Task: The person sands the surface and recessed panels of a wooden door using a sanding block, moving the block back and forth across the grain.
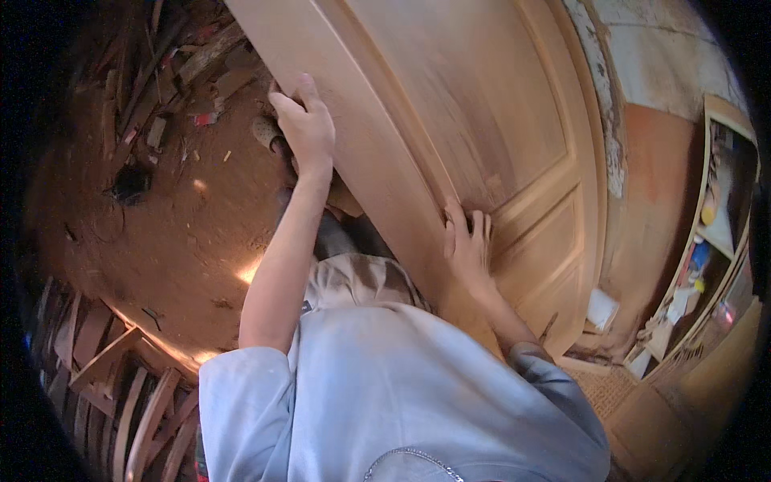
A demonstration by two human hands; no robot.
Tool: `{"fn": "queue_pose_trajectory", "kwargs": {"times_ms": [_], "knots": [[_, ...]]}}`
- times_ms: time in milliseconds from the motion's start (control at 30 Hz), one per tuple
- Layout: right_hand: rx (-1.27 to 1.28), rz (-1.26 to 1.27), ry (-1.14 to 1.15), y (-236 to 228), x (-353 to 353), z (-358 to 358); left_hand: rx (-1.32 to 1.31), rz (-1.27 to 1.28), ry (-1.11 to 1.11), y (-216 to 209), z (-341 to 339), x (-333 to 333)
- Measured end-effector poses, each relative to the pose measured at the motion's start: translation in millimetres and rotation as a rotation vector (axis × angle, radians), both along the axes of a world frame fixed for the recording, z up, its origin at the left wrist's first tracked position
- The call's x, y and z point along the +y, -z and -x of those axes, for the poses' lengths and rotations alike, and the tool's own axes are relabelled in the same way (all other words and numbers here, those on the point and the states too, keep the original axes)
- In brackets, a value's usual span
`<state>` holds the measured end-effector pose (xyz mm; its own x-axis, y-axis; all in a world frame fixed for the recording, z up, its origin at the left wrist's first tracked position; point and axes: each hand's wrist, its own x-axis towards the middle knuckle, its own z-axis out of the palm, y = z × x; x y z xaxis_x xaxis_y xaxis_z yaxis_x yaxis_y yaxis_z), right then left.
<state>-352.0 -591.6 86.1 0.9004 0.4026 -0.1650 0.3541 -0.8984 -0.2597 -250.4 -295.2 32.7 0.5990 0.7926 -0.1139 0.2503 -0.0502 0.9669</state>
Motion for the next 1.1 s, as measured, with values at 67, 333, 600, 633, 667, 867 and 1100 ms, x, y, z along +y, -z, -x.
{"fn": "queue_pose_trajectory", "kwargs": {"times_ms": [67,333,600,633,667,867,1100], "knots": [[-0.021,0.0,-0.037,1,9,-3,0.018,-0.004,-0.019,-5,0,0],[-0.339,-0.189,-0.096,35,210,-199,0.072,-0.018,-0.016,-6,-6,-5],[-0.231,-0.144,-0.073,19,141,-99,-0.031,0.029,-0.014,5,12,11],[-0.016,-0.018,0.0,8,111,-76,-0.035,0.032,-0.014,3,9,8],[0.007,-0.053,0.038,2,77,-56,-0.034,0.076,-0.009,-5,1,0],[0.038,-0.074,-0.027,1,1,2,-0.131,0.049,-0.062,0,0,4],[-0.11,0.039,-0.165,6,24,-22,-0.034,0.169,-0.055,-6,-1,0]]}}
